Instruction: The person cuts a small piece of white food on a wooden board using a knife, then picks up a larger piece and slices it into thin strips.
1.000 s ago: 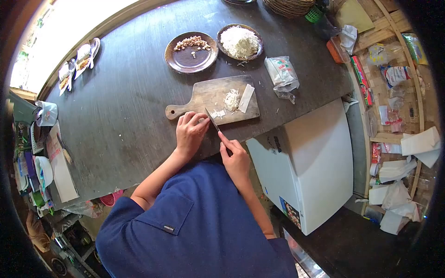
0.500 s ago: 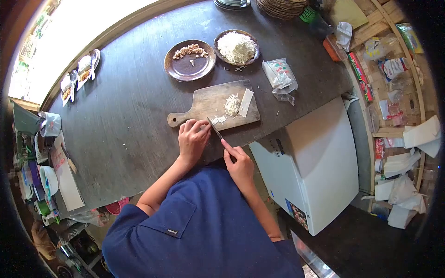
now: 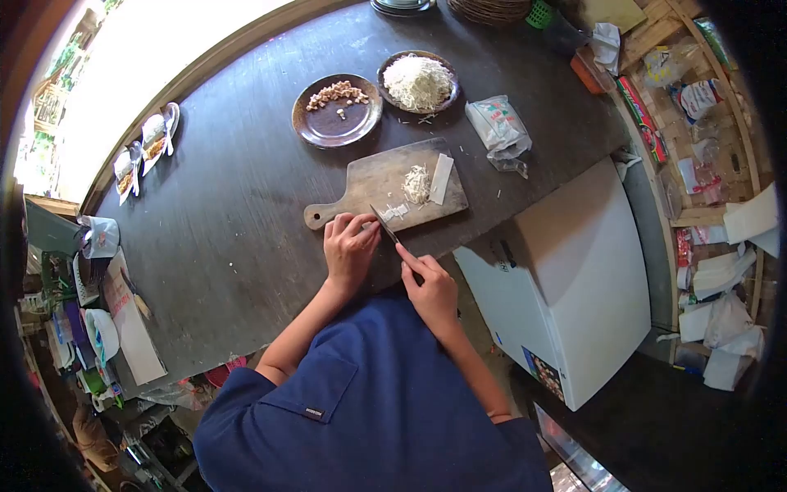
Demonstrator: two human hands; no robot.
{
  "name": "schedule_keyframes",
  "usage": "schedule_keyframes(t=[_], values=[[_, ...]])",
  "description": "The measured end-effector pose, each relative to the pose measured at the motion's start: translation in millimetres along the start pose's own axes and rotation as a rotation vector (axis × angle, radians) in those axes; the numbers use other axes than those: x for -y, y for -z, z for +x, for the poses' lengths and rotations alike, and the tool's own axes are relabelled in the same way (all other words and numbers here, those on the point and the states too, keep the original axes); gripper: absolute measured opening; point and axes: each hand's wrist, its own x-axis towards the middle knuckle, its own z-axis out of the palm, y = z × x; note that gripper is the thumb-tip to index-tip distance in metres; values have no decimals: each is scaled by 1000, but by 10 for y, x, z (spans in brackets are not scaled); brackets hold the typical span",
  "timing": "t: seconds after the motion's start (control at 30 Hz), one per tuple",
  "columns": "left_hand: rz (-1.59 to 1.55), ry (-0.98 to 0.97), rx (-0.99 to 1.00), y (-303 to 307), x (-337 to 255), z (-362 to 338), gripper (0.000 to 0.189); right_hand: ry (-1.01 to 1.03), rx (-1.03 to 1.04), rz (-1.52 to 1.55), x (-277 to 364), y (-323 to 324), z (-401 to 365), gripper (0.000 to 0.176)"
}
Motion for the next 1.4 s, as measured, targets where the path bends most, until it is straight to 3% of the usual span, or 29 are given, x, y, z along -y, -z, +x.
schedule_keyframes(t=[1.4], values=[[-23,35,-4,33,-23,-5,16,-36,51,34,-46,75,-13,40]])
